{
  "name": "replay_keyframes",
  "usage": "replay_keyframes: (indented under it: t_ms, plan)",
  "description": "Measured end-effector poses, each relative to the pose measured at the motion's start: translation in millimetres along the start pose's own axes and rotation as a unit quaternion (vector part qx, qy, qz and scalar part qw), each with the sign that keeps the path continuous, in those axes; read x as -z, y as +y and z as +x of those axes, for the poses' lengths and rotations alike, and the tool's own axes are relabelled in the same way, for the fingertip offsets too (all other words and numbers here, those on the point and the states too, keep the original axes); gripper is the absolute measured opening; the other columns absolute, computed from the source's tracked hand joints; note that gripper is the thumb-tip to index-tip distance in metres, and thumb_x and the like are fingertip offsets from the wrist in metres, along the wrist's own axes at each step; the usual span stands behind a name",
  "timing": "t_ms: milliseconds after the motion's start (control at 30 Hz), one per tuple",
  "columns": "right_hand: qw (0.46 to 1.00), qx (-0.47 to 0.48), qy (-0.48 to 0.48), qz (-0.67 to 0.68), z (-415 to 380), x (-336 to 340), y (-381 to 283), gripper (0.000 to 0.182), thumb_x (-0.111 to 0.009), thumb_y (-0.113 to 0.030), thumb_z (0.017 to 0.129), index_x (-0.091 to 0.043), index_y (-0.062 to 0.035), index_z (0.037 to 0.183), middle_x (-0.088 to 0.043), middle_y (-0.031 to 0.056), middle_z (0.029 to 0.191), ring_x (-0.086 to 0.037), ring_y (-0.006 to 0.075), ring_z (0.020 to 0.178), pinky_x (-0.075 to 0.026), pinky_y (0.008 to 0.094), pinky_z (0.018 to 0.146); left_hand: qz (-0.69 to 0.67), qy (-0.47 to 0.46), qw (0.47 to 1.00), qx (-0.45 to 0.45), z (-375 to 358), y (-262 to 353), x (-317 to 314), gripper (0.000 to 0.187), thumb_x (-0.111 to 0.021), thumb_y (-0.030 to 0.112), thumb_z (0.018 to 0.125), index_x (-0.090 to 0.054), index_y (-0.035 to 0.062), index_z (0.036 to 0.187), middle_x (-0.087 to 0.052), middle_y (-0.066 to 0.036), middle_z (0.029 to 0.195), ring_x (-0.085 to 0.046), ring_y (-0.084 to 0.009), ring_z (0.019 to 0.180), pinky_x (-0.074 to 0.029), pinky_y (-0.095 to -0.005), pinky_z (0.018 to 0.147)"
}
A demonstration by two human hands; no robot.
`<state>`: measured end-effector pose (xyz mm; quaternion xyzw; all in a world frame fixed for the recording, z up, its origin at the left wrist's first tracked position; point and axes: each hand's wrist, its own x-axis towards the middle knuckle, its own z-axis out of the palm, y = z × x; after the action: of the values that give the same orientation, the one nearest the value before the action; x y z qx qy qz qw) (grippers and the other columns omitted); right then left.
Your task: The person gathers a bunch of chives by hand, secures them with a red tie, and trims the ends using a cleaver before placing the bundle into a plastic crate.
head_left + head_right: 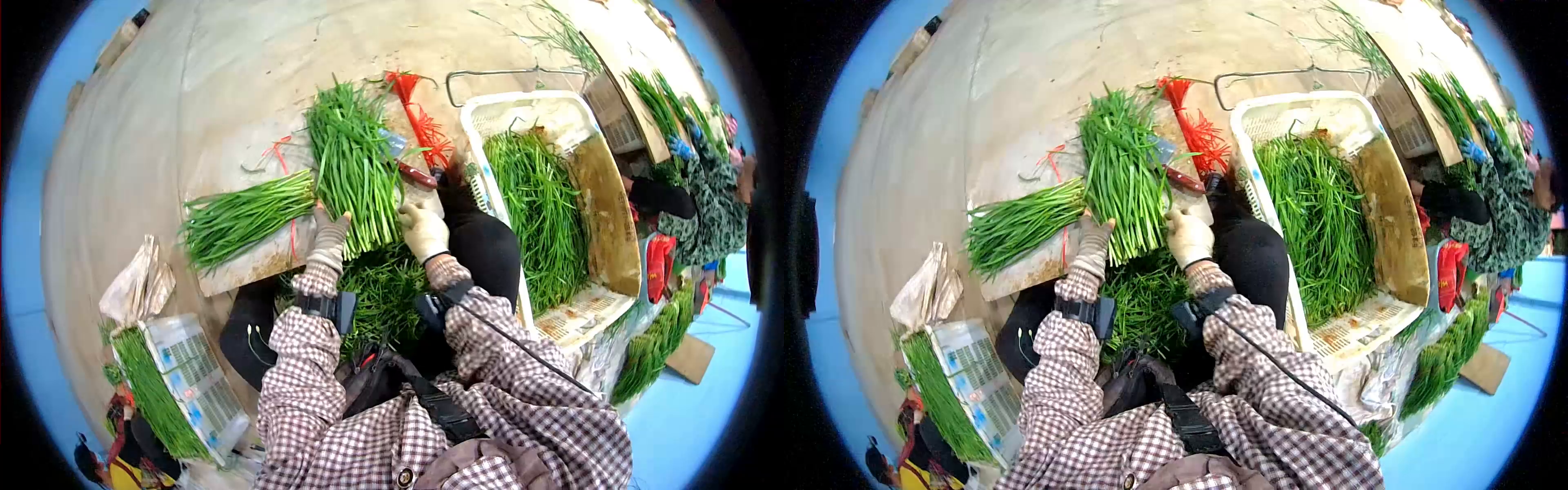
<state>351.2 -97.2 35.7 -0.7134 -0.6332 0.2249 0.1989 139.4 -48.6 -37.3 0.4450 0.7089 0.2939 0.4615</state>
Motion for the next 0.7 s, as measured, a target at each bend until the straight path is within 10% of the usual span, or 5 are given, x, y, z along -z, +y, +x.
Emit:
replay_keyframes:
  t_ms: [267, 700]
  plan:
    - [1.0, 0.001, 0.008, 0.003, -6.0, -41.8, -3.6, 0.025, -0.06, -0.009, 0.072, -0.059, -0.0156, 0.096, -0.057, 0.0104, 0.091, -0.058, 0.0309, 0.085, -0.048, 0.0417, 0.071, 0.239, 0.089, 0.963, 0.087, -69.2, 100.4, -51.4, 0.111, -0.074, 0.048, 0.064, -0.003, 0.0212, 0.145, -0.004, -0.016, 0.15, -0.01, -0.0324, 0.137, -0.013, -0.0442, 0.111]
    - [0.996, 0.076, 0.004, -0.048, -15.0, -44.1, -5.1, 0.017, -0.056, -0.013, 0.075, -0.063, -0.0101, 0.091, -0.06, 0.0106, 0.086, -0.06, 0.0269, 0.083, -0.048, 0.0394, 0.069, 0.315, 0.107, 0.926, 0.177, -67.5, 114.1, -60.7, 0.108, -0.075, 0.044, 0.065, -0.003, 0.0251, 0.144, -0.002, -0.011, 0.15, -0.008, -0.0296, 0.138, -0.012, -0.0461, 0.111]
